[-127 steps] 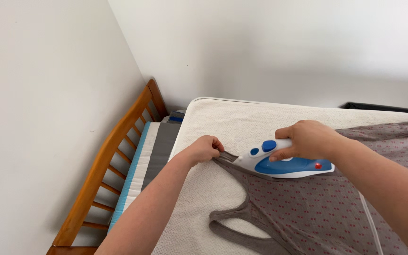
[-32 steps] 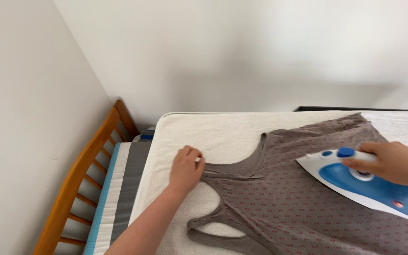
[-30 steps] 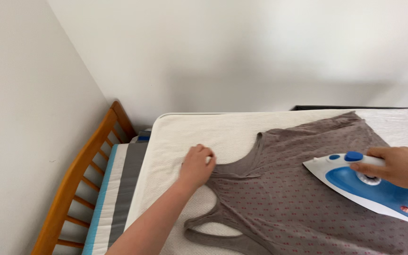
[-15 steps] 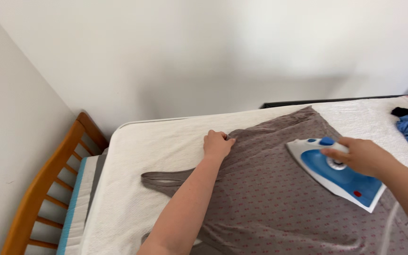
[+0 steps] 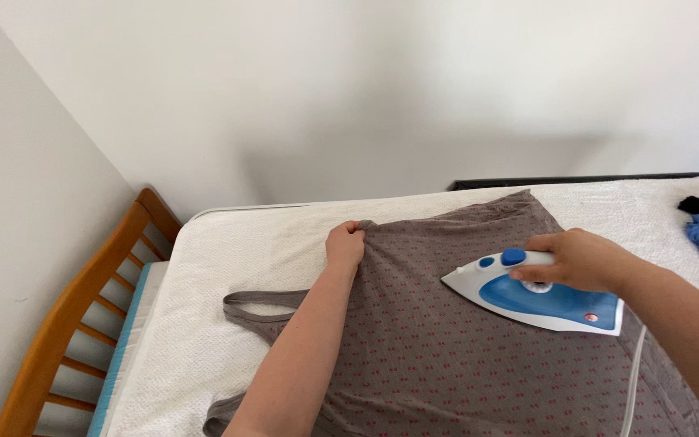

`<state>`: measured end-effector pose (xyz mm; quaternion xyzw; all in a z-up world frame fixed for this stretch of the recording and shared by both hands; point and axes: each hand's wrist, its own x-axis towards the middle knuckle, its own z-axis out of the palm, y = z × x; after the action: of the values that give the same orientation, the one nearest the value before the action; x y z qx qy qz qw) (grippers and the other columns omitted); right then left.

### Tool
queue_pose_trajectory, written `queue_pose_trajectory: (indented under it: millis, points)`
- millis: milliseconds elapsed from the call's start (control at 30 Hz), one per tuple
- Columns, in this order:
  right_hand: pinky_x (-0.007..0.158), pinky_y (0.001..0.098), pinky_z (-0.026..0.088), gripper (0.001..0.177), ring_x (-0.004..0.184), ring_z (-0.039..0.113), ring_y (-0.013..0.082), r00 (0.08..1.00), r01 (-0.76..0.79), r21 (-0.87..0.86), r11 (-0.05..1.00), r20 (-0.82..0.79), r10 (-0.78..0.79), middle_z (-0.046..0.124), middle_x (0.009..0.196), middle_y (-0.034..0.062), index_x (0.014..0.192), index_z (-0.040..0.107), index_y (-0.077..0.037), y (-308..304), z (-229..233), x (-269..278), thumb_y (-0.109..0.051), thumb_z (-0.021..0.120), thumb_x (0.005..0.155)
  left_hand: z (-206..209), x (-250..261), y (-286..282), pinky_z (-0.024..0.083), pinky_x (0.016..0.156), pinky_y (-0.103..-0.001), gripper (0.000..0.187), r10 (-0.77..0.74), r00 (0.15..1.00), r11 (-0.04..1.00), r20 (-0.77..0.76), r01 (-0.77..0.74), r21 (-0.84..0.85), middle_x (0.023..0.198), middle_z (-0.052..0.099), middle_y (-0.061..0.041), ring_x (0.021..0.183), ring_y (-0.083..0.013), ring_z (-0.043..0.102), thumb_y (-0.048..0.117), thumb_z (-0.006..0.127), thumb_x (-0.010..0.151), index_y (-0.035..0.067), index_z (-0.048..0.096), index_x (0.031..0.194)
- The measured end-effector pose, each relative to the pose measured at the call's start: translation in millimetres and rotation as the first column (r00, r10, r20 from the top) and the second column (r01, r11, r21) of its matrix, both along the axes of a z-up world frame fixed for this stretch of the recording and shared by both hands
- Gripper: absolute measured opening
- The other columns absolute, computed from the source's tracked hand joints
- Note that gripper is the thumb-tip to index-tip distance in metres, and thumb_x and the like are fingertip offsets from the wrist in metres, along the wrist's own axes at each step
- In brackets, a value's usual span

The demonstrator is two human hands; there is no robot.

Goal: The person irons a black long-sleeved shirt and a grey patterned tank top on a white towel laid over a wooden bed frame. They smooth the fabric with their hands and use a blue and white steam iron to press the sleeves, body, and straps of the garments.

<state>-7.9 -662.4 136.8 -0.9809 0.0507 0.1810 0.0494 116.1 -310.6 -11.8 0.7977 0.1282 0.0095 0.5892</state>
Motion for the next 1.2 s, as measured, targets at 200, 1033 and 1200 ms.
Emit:
queue_pose_trajectory:
  millis: [200,1033,1200]
  points:
    - [0.089,0.0461,0.061,0.075,0.097,0.078,0.032,0.993,0.073,-0.049,0.996,0.095,-0.068,0.082,0.102,0.0176,0.122,0.075,-0.017,40,14,19,-0.078,0.057,0.084,0,-3,4,0.052,0.091,-0.035,0.032,-0.015,1.0,0.984,0.027,0.019,-0.179,0.111,0.075,-0.012,0.102,-0.0243,0.068,0.008,0.057,0.095,-0.001,0.072,0.122]
    - [0.086,0.0445,0.057,0.063,0.095,0.073,0.0284,0.861,-0.508,-0.004,0.861,-0.043,0.507,0.079,0.094,0.0103,0.109,0.075,-0.026,169,36,37,-0.077,0.065,0.072,98,-99,107,0.04,0.114,-0.045,0.091,-0.511,0.703,0.651,-0.494,0.692,0.312,0.136,0.064,-0.023,0.132,-0.0356,0.058,0.036,0.08,0.074,0.016,0.036,0.152]
    - [0.088,0.0458,0.059,0.072,0.099,0.075,0.0312,0.947,-0.288,-0.013,0.958,0.145,0.287,0.077,0.1,0.0143,0.121,0.07,-0.021,180,27,59,-0.079,0.058,0.08,102,-116,120,0.045,0.109,-0.044,0.079,-0.434,0.71,0.583,-0.555,0.691,0.428,0.137,0.062,-0.018,0.13,-0.0331,0.058,0.036,0.084,0.076,0.013,0.047,0.143]
